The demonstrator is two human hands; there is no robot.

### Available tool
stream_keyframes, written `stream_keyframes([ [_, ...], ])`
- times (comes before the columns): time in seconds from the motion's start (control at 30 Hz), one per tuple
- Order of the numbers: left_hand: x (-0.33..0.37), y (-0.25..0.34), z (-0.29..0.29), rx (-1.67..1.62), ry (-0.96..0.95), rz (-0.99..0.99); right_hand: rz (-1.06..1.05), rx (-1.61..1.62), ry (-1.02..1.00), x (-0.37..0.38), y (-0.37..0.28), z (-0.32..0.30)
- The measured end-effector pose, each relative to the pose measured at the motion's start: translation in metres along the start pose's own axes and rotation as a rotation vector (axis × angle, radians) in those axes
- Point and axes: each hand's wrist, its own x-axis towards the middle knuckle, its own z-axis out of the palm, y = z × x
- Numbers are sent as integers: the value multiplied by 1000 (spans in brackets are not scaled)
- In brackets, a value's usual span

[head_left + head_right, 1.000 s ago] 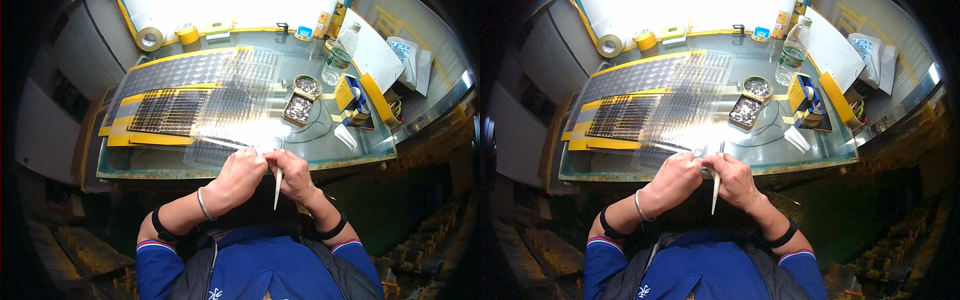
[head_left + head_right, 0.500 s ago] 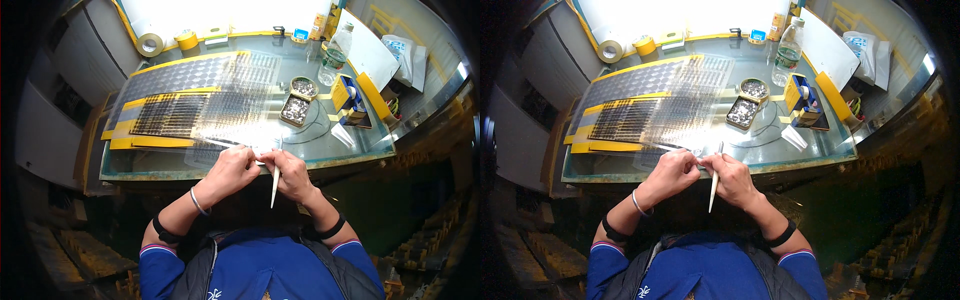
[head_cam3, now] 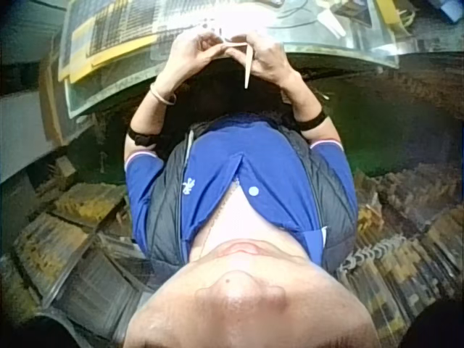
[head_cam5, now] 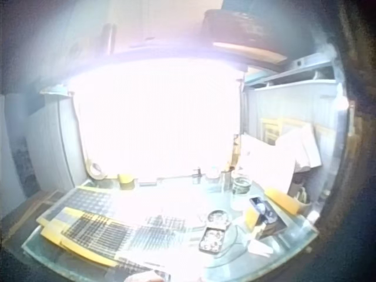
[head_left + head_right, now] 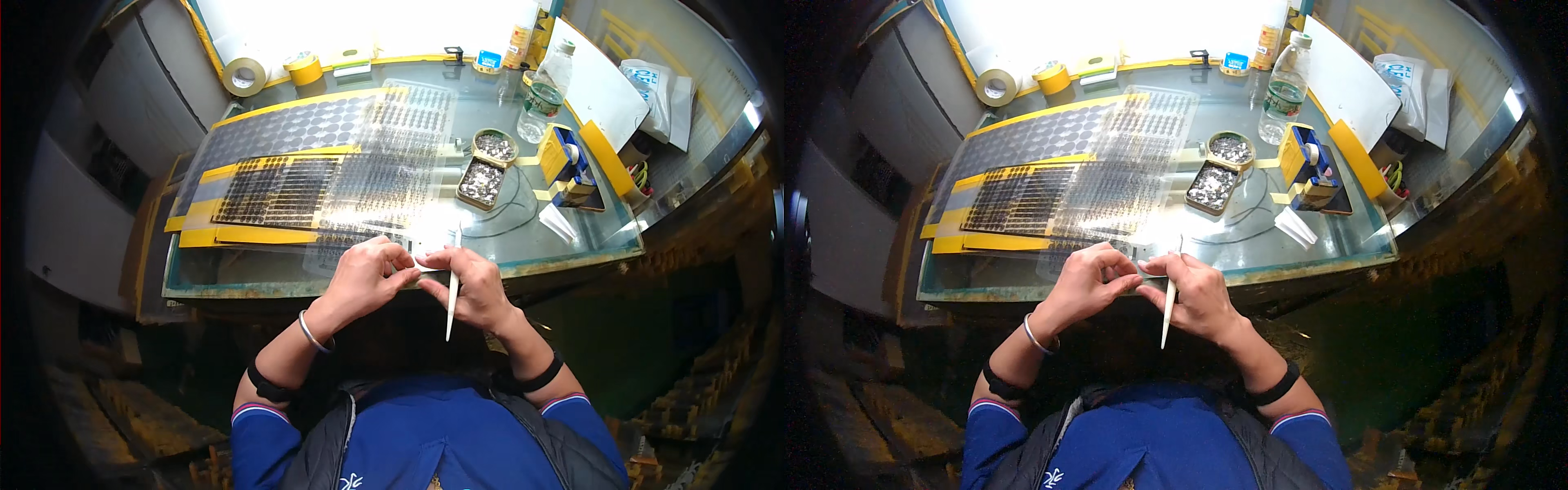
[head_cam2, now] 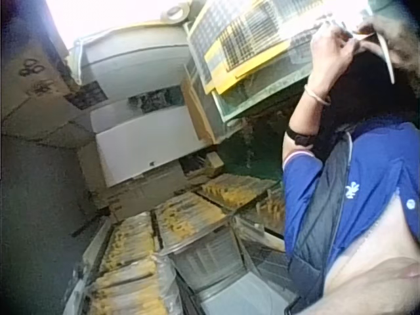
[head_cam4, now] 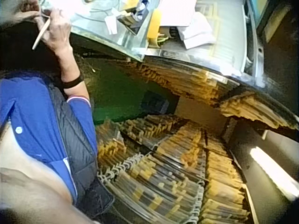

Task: Manually placing small metal components into a grid sheet and applying a protective film strip.

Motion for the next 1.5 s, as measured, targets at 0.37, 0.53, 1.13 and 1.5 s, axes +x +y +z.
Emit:
stream_keyframes([
  [0.37,-6,-6,20,147,140,282,121,-93,21,0,-5,8],
  [0.53,0,-20,24,-23,380,53,108,-110,15,2,-10,8],
  [1.13,-26,29,2,-1006,224,93,229,521,187,26,-56,-12],
  [1.5,-29,16,2,-1100,221,-82,410,703,297,25,-53,-6],
])
